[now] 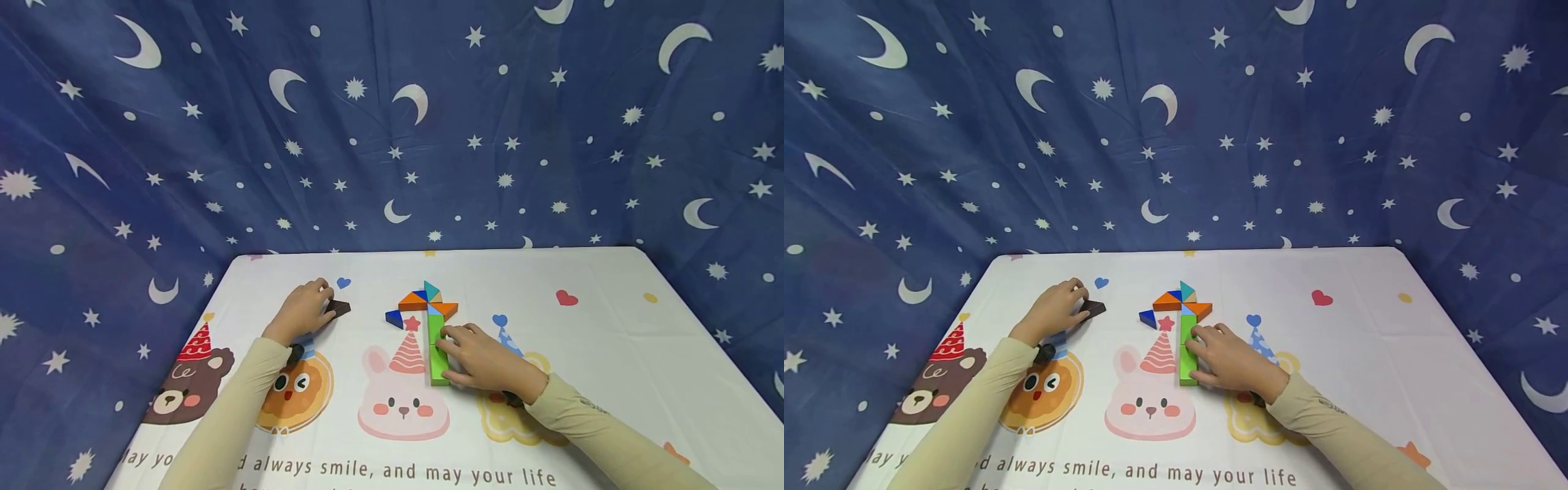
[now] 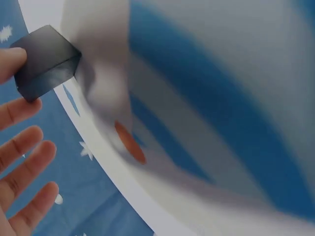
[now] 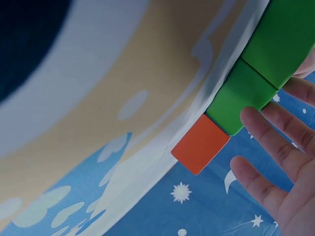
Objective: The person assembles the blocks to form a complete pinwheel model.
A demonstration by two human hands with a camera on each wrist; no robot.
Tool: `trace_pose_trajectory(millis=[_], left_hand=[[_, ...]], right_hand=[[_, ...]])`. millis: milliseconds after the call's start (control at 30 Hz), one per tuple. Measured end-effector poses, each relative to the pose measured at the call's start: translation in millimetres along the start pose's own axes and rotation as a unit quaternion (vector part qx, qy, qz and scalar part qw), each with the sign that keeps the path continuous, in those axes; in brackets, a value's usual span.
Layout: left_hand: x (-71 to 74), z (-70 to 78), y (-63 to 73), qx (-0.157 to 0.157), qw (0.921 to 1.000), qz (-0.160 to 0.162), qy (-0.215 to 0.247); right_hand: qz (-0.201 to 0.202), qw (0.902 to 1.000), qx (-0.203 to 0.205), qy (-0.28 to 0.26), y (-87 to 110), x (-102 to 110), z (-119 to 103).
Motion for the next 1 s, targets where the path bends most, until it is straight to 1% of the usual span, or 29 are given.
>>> trace_pose_trajectory(millis=[133, 333, 467, 633, 800, 1000], left_hand=[[-1.7, 12.8, 4.2, -0.029, 0.9996, -0.002, 0.001], [-0.7, 31.7, 8.7, -0.076, 0.9970, 0.000, -0.012], [-1.7, 43.9, 10.8, -0.106, 0.9941, -0.004, -0.022], [-1.0, 63.1, 14.6, -0.144, 0.9894, -0.003, -0.015], [0.0, 84.6, 17.5, -0.168, 0.9857, -0.003, -0.007], [-1.2, 104.5, 16.8, -0.182, 0.9831, 0.000, -0.021]], right_hand=[[-0.005, 1.0000, -0.002, -0.001, -0.1, -0.7, 0.1], [0.013, 0.9999, 0.004, 0.005, -0.4, -1.1, 0.1], [0.027, 0.9996, 0.006, 0.005, -0.5, -0.2, -0.3], [0.030, 0.9995, 0.008, 0.006, 0.2, 0.6, -0.4], [0.036, 0.9993, 0.012, 0.003, 0.1, 2.0, -0.6], [0.030, 0.9995, 0.008, 0.004, 0.2, 1.2, -0.5]])
Point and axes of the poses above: each hand's wrist, its own y-axis away from the middle knuckle, its own x-axis out of the back of the hand, z = x × y, the point moved 2 cm from there along -y, towards the middle knuckle, and after that the axes turned 12 degrees about x, right-handed, at the moved point
